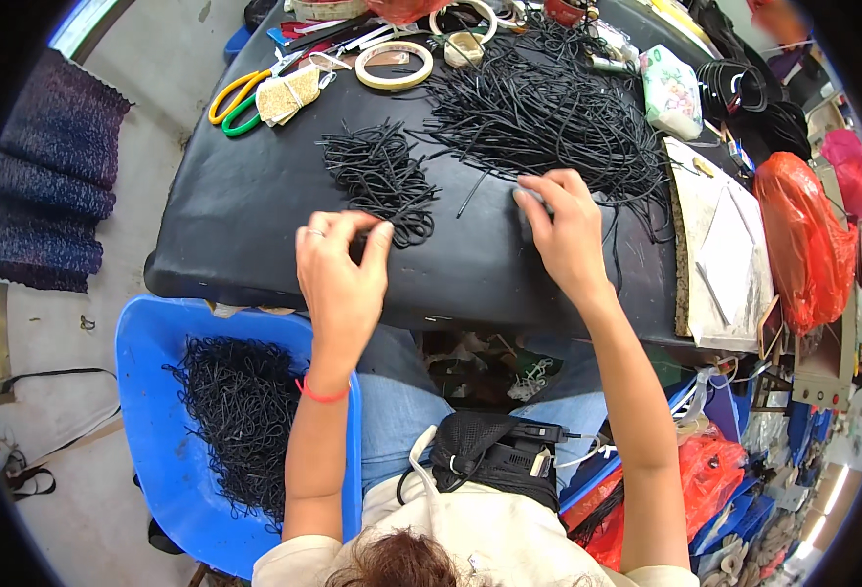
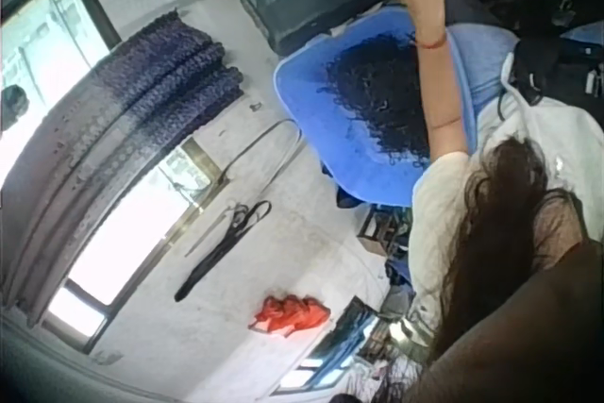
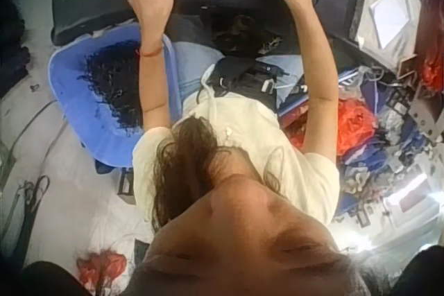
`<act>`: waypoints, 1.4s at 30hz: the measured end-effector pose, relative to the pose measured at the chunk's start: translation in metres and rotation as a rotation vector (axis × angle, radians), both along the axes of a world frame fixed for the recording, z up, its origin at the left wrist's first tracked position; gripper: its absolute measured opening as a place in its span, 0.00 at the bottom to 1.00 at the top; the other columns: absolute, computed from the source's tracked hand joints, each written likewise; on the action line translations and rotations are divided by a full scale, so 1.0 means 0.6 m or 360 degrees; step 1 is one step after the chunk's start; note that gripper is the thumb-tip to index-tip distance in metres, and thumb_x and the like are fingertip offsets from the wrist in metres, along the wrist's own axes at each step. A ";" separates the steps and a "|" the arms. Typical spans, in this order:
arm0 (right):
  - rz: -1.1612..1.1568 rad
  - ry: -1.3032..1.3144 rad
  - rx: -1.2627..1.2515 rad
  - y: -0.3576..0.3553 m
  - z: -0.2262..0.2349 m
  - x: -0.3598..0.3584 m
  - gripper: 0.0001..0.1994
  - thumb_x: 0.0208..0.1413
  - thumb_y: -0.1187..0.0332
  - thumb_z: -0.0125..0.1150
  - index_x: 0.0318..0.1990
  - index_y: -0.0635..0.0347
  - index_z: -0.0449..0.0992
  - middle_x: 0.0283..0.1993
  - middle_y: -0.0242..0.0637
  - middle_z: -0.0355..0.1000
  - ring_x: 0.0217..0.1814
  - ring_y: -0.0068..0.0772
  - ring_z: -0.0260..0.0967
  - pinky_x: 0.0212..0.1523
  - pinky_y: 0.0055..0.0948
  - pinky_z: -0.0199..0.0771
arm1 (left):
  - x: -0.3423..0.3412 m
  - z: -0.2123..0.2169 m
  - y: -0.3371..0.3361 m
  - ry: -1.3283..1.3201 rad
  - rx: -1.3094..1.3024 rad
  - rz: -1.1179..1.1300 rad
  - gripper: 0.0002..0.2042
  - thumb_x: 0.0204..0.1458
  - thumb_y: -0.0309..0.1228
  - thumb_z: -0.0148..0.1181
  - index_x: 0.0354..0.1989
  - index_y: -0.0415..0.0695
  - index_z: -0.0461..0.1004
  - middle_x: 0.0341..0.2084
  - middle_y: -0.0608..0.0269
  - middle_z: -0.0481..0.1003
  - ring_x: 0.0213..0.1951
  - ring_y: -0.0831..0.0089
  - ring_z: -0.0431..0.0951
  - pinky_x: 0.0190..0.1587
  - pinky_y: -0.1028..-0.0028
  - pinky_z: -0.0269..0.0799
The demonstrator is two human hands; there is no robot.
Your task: The person sits at a cluttered workbench and repeatedly ties black cables into small loops by hand. They pick up individual cables from a pile on the table, form a loop, and secure it before placing the finished item into a blue bin.
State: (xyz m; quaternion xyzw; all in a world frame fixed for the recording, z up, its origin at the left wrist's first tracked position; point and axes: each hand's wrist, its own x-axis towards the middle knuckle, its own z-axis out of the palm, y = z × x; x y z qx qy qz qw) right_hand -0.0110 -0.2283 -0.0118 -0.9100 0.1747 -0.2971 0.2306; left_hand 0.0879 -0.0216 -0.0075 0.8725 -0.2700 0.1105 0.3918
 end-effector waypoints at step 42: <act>0.0323 0.0053 0.0315 0.138 0.054 -0.098 0.10 0.44 0.79 0.61 0.37 0.66 0.73 0.31 0.41 0.70 0.27 0.32 0.70 0.28 0.25 0.71 | -0.100 -0.003 0.020 0.2434 -0.2228 -0.0722 0.06 0.58 0.26 0.43 0.34 0.41 0.68 0.35 0.61 0.71 0.40 0.73 0.74 0.49 0.68 0.70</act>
